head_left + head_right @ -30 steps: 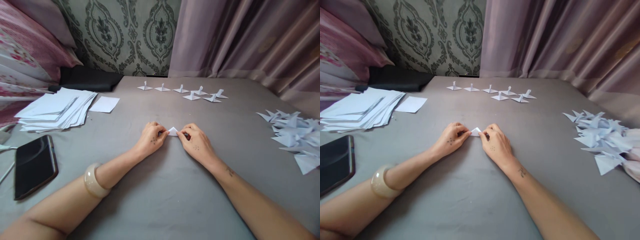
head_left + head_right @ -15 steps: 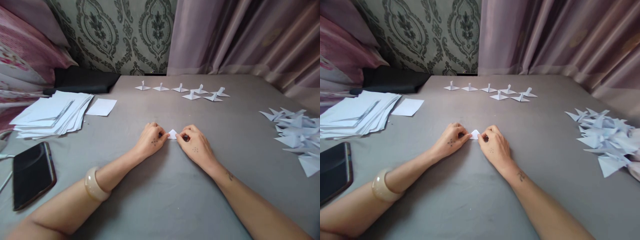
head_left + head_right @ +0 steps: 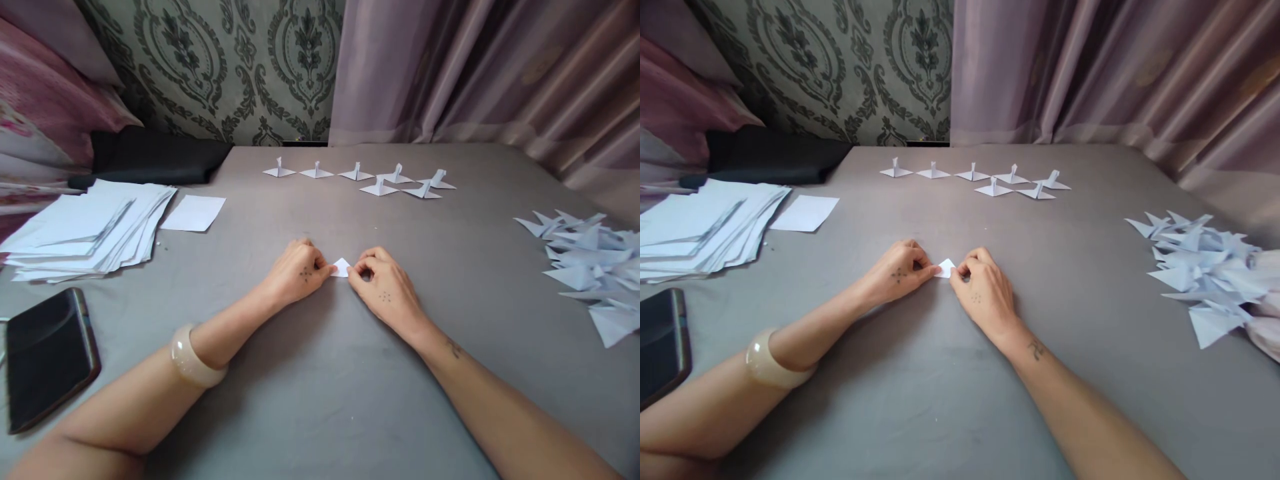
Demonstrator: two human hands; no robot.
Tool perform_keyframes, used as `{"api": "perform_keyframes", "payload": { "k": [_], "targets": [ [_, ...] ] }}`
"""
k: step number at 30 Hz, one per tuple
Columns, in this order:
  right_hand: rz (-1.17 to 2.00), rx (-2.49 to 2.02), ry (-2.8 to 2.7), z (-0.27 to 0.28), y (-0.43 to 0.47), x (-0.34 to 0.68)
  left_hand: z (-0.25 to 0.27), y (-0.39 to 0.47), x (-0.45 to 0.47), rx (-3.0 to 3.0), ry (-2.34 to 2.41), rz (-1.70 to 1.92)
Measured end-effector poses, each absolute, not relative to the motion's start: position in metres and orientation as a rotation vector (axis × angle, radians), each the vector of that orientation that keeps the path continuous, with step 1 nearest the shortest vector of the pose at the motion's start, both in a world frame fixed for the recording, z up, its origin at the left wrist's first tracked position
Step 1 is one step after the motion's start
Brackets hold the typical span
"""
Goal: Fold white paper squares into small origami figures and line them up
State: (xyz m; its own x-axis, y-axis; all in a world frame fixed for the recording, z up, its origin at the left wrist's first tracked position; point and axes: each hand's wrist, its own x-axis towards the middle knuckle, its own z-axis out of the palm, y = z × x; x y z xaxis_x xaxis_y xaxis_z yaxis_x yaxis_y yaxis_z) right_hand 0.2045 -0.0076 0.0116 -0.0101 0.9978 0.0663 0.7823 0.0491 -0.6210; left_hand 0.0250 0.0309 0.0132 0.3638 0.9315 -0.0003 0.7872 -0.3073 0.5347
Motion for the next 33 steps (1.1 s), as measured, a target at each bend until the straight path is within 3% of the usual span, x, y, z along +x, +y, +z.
{"api": "perform_keyframes", "payload": {
  "k": [33],
  "targets": [
    [0.571, -1.747, -1.949, 0.006, -0.007, 0.21, 0.007, 0.03, 0.021, 2.289, 1.437, 0.406]
  ]
}}
